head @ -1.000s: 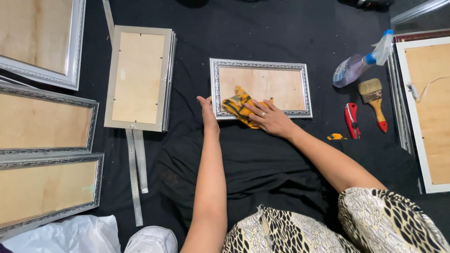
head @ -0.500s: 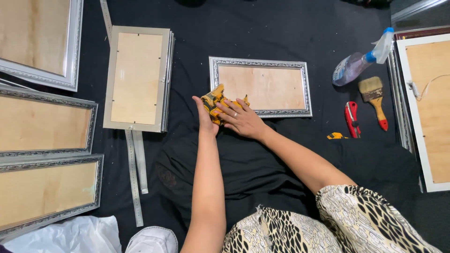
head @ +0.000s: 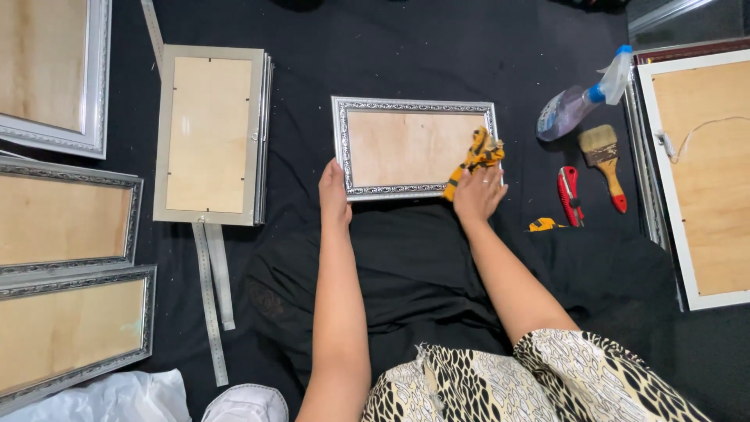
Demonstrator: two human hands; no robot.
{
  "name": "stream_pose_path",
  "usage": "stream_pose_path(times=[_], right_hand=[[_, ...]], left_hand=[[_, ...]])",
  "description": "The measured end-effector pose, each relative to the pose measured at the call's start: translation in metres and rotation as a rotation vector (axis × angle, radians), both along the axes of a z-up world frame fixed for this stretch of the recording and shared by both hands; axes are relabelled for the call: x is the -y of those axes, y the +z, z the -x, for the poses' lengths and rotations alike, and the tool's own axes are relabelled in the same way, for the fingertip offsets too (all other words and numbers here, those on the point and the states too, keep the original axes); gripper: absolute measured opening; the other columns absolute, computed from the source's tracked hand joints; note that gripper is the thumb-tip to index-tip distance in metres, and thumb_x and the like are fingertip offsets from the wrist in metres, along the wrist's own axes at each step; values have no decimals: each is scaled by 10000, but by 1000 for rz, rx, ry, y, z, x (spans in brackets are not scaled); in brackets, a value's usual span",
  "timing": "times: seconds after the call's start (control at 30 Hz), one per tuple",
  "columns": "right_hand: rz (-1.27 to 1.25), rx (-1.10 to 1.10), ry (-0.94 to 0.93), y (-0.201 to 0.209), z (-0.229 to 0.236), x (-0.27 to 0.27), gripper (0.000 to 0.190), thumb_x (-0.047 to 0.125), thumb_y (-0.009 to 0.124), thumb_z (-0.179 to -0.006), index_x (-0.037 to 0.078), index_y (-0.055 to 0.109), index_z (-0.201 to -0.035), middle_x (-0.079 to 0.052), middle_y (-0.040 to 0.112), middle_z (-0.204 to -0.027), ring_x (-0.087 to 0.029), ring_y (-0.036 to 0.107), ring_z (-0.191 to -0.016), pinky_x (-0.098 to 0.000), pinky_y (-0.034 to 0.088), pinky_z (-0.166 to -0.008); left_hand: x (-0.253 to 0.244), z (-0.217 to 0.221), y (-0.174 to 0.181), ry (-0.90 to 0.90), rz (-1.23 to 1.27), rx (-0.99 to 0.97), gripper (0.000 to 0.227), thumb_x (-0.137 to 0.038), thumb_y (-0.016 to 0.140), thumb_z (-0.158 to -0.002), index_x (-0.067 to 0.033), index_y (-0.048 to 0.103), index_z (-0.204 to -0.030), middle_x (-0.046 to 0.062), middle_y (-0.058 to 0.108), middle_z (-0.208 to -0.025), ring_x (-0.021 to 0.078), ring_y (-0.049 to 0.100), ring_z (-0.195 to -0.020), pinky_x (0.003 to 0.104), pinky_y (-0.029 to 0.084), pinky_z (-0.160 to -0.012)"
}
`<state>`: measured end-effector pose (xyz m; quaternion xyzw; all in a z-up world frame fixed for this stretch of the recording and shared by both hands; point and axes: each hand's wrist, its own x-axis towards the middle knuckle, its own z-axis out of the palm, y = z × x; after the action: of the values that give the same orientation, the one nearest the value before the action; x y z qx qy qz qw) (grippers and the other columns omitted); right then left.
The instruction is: Wiping a small silver picture frame with a yellow cloth to clean it.
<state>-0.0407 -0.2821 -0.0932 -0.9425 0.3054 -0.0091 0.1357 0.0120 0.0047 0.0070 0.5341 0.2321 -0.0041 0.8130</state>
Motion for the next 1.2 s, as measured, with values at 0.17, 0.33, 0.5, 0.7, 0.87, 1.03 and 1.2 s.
stream_pose_path(times=[0.17,0.33,0.5,0.7,0.87,1.03,1.2], right_hand=[[-318,-140,-193,-21,-4,52,697,563,213,-1110,53,302,-1576,-174,228,-1668,-296,125,-1564,-520,92,-1247],[-399,-64,-66,38,-2,29,652,466,257,-1140,-11,289,-1583,-229,221,-1663,-348,173,-1559,-485,163,-1251],[-423,-39,-29,34,-34,36,612,374,328,-1129,-40,287,-1577,-247,225,-1655,-356,226,-1544,-464,199,-1245],[-480,-27,90,40,-86,57,594,288,318,-1140,-112,250,-1573,-316,181,-1648,-419,191,-1543,-495,171,-1263],[-486,-42,168,21,-125,82,617,315,332,-1145,-108,228,-1583,-311,148,-1656,-413,159,-1550,-507,162,-1273],[-492,41,210,48,-124,54,632,303,353,-1136,-116,224,-1590,-280,94,-1676,-408,121,-1557,-489,101,-1289],[-471,23,302,75,-132,9,609,377,251,-1135,-8,257,-1606,-170,174,-1696,-279,111,-1570,-451,67,-1277]], left_hand=[[-2,7,29,-75,-183,65,451,-175,439,-1129,-53,409,-1561,304,347,-1589,445,269,-1499,554,255,-1238],[1,3,33,-152,-367,-38,449,-233,492,-1114,-83,469,-1537,220,460,-1556,369,378,-1471,508,326,-1211],[-3,-3,21,-152,-389,-108,475,-293,500,-1111,-60,476,-1525,225,492,-1525,379,399,-1454,535,337,-1197],[-9,-6,10,-173,-364,-86,496,-333,496,-1108,-82,476,-1535,213,490,-1536,387,407,-1450,534,344,-1188],[-11,-9,-4,-178,-354,-85,519,-360,488,-1103,-76,471,-1537,223,484,-1537,392,395,-1455,535,335,-1195],[-10,-10,2,-197,-358,-77,576,-436,481,-1089,-82,465,-1543,211,459,-1562,391,372,-1469,527,319,-1204],[-8,-9,14,-215,-344,-66,601,-457,467,-1089,-77,444,-1554,215,429,-1581,395,352,-1479,537,312,-1205]])
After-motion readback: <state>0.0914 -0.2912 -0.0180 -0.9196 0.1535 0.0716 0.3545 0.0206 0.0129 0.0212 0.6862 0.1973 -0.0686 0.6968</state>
